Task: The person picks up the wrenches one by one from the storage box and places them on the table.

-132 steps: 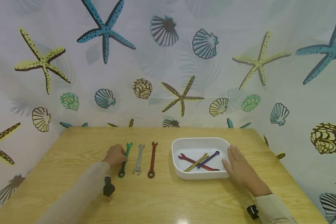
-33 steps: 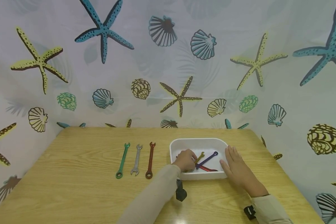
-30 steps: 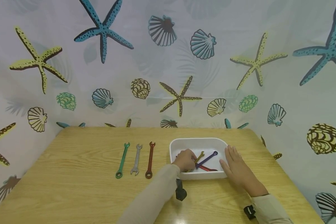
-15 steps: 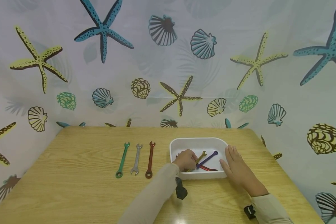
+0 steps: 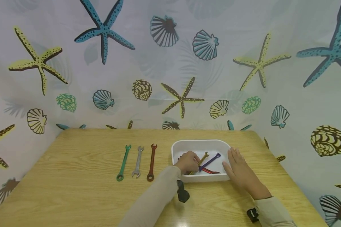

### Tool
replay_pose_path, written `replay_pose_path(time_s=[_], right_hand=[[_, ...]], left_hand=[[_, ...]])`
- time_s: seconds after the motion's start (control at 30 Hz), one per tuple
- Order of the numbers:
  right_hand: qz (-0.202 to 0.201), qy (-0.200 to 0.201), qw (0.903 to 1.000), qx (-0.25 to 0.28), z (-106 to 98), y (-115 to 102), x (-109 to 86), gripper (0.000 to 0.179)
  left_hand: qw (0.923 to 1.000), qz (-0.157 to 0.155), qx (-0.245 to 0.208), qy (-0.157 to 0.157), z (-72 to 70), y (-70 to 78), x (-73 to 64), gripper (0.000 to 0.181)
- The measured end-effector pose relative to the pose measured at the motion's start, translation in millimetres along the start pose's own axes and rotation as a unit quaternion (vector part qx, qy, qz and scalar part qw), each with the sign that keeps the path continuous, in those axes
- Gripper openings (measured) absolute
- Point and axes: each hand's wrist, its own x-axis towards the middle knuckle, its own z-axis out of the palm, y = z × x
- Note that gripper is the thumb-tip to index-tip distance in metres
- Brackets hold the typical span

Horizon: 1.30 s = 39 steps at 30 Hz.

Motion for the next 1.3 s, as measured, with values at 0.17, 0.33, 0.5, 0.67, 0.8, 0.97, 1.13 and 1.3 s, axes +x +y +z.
replay_pose_path(time_s=[0.17, 0.33, 0.5, 0.67, 0.8, 0.97, 1.13, 1.3], right_hand=[[-0.002, -0.001, 1.0000, 0.003, 0.3, -1.8, 0.1, 0.069], [-0.003, -0.003, 1.0000, 0.001, 1.7, -1.5, 1.0, 0.068], [-0.005, -0.004, 1.0000, 0.002, 1.9, -0.7, 1.5, 0.069], [0.001, -0.003, 1.0000, 0.003, 1.5, 0.3, -0.1, 0.068], [0.002, 0.000, 1.0000, 0.002, -0.1, -1.2, -0.8, 0.069], [-0.001, -0.001, 1.0000, -0.002, 0.9, -0.8, -1.6, 0.070], [-0.003, -0.002, 1.0000, -0.004, 0.0, 0.0, -1.8, 0.069], [0.001, -0.008, 1.0000, -0.005, -0.8, -3.3, -1.7, 0.070]], left_hand=[[0.9999, 0.005, -0.008, 0.006, -1.5, 0.9, -1.0, 0.027], [0.9996, 0.025, -0.011, 0.006, -4.1, 4.7, -0.8, 0.023], [0.9991, 0.039, -0.004, 0.017, -13.1, 9.7, 0.2, 0.023], [0.9976, 0.047, -0.047, 0.019, -30.6, 15.0, 0.0, 0.025], [0.9956, 0.041, -0.083, 0.014, -51.6, 18.3, -2.9, 0.027], [0.9927, 0.046, -0.110, 0.019, -79.5, 19.8, -14.6, 0.031], [0.9886, 0.041, -0.142, 0.026, -102.5, 16.5, -26.3, 0.035], [0.9896, 0.032, -0.133, 0.044, -125.4, 0.5, -38.9, 0.035]])
